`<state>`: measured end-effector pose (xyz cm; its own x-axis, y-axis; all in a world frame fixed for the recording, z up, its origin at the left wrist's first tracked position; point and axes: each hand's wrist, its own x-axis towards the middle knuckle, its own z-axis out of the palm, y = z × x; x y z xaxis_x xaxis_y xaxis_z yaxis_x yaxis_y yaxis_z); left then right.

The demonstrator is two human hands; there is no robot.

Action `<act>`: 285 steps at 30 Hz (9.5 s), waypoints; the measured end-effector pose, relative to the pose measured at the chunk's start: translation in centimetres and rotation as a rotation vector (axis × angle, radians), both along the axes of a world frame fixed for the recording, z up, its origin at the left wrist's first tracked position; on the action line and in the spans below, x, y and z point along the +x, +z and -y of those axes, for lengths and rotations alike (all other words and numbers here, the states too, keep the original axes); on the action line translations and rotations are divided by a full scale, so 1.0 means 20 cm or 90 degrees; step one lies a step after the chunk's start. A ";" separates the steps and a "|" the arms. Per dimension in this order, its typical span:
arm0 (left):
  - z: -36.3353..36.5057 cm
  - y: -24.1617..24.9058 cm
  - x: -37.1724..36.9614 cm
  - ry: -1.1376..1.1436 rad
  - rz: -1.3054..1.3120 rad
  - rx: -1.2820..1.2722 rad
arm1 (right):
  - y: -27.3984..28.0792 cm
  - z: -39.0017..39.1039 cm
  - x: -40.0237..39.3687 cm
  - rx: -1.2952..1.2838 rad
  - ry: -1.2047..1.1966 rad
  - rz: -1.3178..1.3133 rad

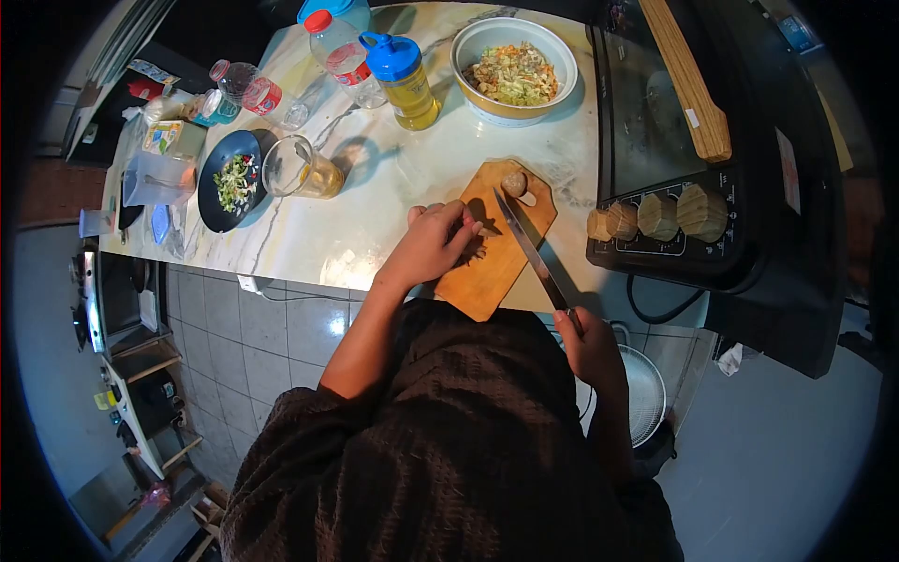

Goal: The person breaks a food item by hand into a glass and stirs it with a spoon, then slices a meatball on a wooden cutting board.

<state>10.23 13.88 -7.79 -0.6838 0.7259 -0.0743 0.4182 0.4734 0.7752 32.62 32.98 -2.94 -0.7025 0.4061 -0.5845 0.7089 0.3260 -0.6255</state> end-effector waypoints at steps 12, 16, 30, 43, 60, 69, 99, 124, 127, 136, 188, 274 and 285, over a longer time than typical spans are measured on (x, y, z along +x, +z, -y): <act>-0.14 -0.10 0.05 0.192 -0.360 -0.049 | -0.02 0.03 -0.04 0.019 -0.010 -0.059; -0.10 -0.06 0.04 0.186 -0.352 -0.076 | -0.02 0.06 -0.05 0.067 0.007 -0.058; -0.10 -0.09 0.03 0.152 -0.220 -0.026 | 0.01 0.15 -0.09 0.127 0.016 -0.048; -0.09 -0.11 0.01 0.151 -0.169 -0.040 | -0.02 0.23 -0.13 0.281 0.092 -0.041; 0.09 -0.02 -0.05 0.026 -0.120 0.003 | 0.05 0.12 -0.04 0.169 0.053 -0.035; 0.13 0.02 -0.02 -0.012 -0.137 -0.030 | 0.03 0.08 -0.11 0.198 0.087 -0.018; 0.06 0.02 0.01 0.000 -0.045 0.081 | 0.08 0.00 -0.08 0.110 0.063 -0.020; -0.11 -0.10 0.03 0.125 -0.259 -0.014 | 0.01 0.10 -0.08 0.160 0.051 -0.046; -0.11 -0.09 0.03 0.121 -0.239 -0.023 | 0.00 0.11 -0.08 0.188 0.056 -0.061; -0.11 -0.12 0.02 0.128 -0.244 -0.016 | -0.05 0.15 -0.09 0.272 0.105 -0.062; 0.00 0.01 0.08 -0.047 -0.211 0.016 | 0.06 0.00 -0.04 0.085 0.076 0.012; 0.14 0.03 0.04 0.024 -0.091 -0.019 | 0.00 -0.03 0.00 -0.157 0.023 0.098; 0.14 0.03 0.06 0.013 -0.078 0.015 | 0.02 -0.05 0.02 -0.136 0.013 0.085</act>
<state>11.42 11.04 -7.19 -0.7018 0.7119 0.0268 0.5003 0.4658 0.7298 32.92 33.93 -2.55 -0.6200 0.2495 -0.7439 0.7845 0.2110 -0.5831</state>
